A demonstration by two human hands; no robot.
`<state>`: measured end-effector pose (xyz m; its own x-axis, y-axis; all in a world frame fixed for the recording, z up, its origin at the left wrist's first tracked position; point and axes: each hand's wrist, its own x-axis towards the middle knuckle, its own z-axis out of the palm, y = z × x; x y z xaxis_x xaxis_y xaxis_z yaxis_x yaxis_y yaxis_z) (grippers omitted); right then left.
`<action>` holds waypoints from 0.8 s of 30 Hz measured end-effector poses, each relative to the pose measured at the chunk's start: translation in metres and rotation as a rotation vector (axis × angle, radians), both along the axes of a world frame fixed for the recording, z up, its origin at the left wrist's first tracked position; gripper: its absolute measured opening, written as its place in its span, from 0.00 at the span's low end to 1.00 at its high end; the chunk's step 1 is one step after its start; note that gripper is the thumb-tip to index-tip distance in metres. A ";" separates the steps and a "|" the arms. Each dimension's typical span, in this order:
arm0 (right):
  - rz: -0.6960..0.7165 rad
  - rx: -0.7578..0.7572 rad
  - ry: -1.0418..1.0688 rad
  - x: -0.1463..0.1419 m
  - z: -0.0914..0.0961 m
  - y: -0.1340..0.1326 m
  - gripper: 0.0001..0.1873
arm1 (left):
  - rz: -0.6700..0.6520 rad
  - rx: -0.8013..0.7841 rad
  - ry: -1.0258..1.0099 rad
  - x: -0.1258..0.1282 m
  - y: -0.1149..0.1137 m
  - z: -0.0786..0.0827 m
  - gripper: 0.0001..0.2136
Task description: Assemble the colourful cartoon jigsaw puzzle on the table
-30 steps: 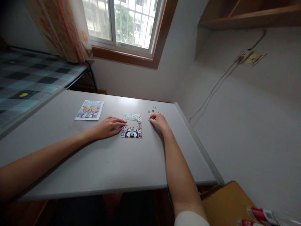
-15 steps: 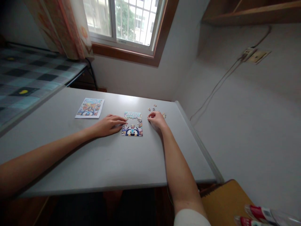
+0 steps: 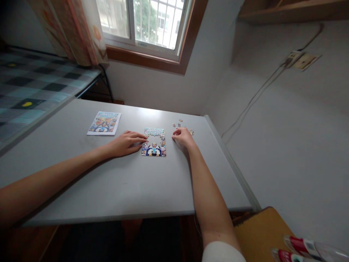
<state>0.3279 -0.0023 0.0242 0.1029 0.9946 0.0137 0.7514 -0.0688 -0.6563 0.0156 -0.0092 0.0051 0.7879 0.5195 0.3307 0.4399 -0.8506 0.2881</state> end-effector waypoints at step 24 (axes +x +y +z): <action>0.503 0.087 0.213 -0.072 -0.005 -0.017 0.09 | 0.000 0.018 -0.004 0.001 0.000 0.001 0.16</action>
<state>0.2562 -0.0192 0.0191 -0.3753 0.9179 0.1287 0.5278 0.3257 -0.7844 0.0164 -0.0094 0.0057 0.7868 0.5133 0.3429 0.4387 -0.8557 0.2743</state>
